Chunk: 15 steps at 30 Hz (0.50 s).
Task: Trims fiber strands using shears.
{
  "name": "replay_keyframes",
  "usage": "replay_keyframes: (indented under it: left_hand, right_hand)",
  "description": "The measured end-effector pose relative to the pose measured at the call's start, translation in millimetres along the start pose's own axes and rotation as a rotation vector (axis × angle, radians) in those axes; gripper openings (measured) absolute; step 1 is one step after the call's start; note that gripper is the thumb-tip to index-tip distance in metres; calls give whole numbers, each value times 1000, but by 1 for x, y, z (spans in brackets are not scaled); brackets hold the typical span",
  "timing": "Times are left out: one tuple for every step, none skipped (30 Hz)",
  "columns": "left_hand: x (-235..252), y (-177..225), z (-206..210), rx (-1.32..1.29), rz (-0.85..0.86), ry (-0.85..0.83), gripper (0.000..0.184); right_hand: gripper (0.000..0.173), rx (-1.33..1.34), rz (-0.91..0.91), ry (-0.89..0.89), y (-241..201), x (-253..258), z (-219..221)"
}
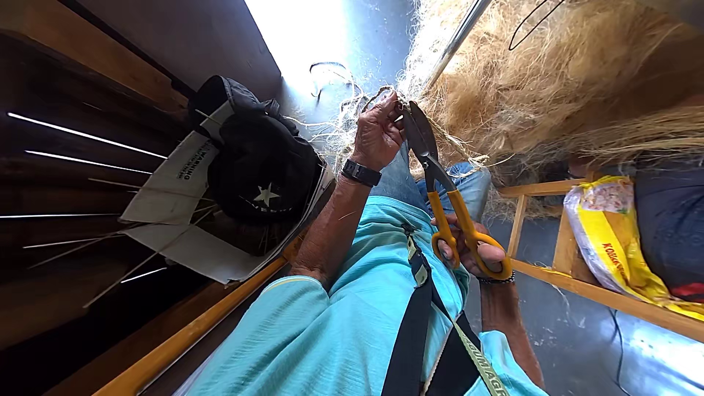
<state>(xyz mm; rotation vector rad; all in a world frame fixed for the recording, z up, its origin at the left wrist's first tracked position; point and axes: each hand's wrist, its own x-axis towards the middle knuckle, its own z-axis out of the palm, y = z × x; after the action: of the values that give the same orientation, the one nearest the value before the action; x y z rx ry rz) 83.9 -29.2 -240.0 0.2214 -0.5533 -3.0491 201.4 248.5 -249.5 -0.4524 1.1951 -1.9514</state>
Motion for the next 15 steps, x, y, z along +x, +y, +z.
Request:
replay_keyframes:
  left_hand:
    - [0, 0, -1, -7, -5, -6, 25]
    - [0, 0, -2, -16, -12, -19, 27]
    - [0, 0, -3, -21, -18, -30, 27]
    - [0, 1, -3, -23, -22, -36, 26]
    - [0, 2, -2, -22, -23, -45, 25]
    - [-1, 2, -2, -21, -23, -53, 24]
    - [-1, 2, -3, -18, -21, -62, 24]
    - [0, 2, -3, -17, -21, -72, 25]
    - [0, 1, -4, -11, -21, -81, 25]
    - [0, 1, -5, -5, -18, -85, 25]
    - [0, 1, -4, -1, -19, -85, 25]
    - [0, 2, -4, 2, -24, -85, 26]
    - [0, 2, -4, 2, -30, -83, 26]
    - [-1, 2, -4, 1, -35, -77, 26]
    - [-1, 3, -4, -2, -39, -70, 27]
  right_hand:
    - [89, 0, -7, -8, 0, 0, -1]
    - [89, -3, -12, -14, 1, 0, -2]
    - [89, -5, -15, -17, 2, 0, -3]
    - [89, -8, -17, -16, 2, -1, -3]
    - [89, -11, -16, -13, 2, -1, -3]
    - [89, -12, -17, -13, 1, -1, -3]
    - [88, -11, -19, -15, 1, -1, -2]
    - [88, -4, -22, -12, 1, -1, -1]
    - [88, -1, -25, -10, 1, -1, -1]
    - [88, -3, -30, -8, 1, -1, -1]
    - [87, -9, -37, -6, 1, 0, -2]
    - [87, -17, -39, -6, 1, 0, -2]
    - [87, -29, -36, -2, 0, 0, -3]
    - [86, -48, -29, 8, 0, 1, -3]
    - [86, -59, -24, 13, 0, 1, -3]
